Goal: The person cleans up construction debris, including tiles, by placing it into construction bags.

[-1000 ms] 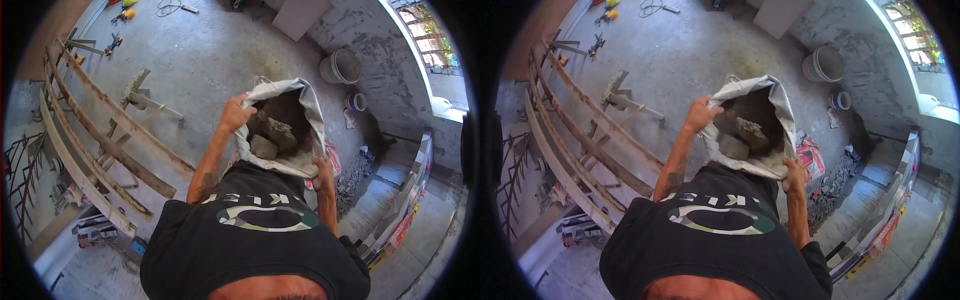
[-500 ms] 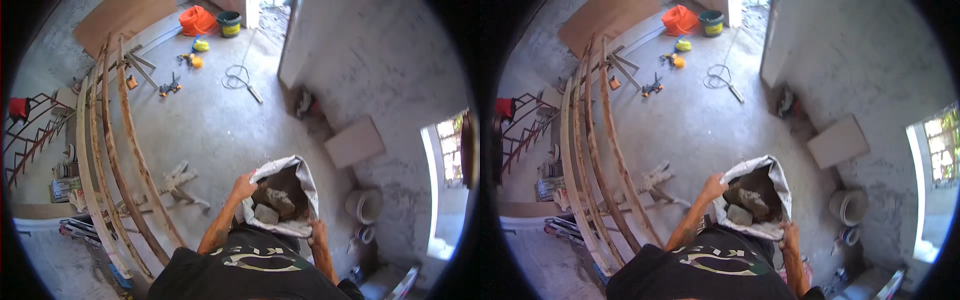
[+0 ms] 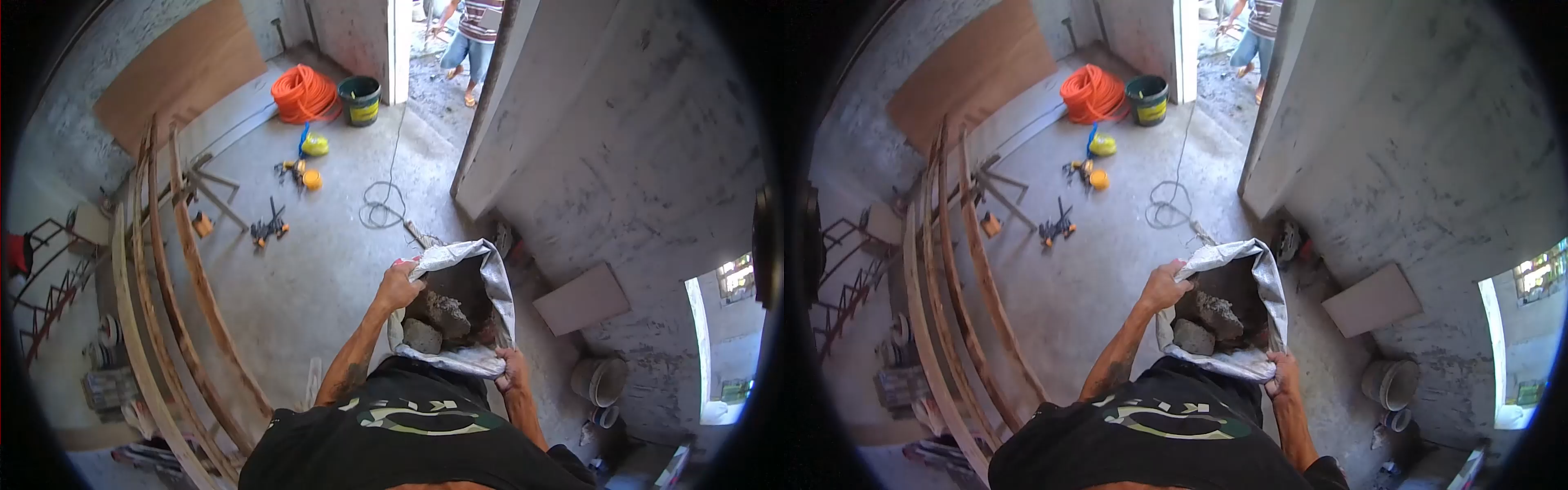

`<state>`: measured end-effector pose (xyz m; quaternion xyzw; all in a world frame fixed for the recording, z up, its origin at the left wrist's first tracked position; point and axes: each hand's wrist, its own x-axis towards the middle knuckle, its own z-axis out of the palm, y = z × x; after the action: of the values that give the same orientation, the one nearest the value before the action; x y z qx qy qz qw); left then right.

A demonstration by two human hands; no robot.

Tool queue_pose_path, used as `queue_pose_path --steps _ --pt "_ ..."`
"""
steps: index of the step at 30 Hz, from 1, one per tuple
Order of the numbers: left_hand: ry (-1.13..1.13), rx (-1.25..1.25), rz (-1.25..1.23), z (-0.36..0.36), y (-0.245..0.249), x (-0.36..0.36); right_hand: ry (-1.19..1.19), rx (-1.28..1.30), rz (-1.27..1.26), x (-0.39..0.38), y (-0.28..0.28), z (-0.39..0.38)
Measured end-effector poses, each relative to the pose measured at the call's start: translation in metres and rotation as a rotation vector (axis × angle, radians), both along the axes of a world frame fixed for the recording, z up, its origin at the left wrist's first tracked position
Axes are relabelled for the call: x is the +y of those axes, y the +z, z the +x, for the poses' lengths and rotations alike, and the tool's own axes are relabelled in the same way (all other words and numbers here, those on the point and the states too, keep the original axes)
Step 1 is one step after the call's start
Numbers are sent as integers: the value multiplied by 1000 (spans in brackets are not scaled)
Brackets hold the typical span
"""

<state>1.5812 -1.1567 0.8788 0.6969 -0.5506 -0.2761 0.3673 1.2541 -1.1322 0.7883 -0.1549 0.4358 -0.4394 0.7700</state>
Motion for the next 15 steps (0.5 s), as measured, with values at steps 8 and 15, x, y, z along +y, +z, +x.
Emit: queue_pose_path --steps 8,15 --pt "-26 -159 143 -5 -32 -33 -67 -43 89 -5 27 6" --pt "-75 -170 187 -29 51 -16 -46 69 49 -1 34 -22"
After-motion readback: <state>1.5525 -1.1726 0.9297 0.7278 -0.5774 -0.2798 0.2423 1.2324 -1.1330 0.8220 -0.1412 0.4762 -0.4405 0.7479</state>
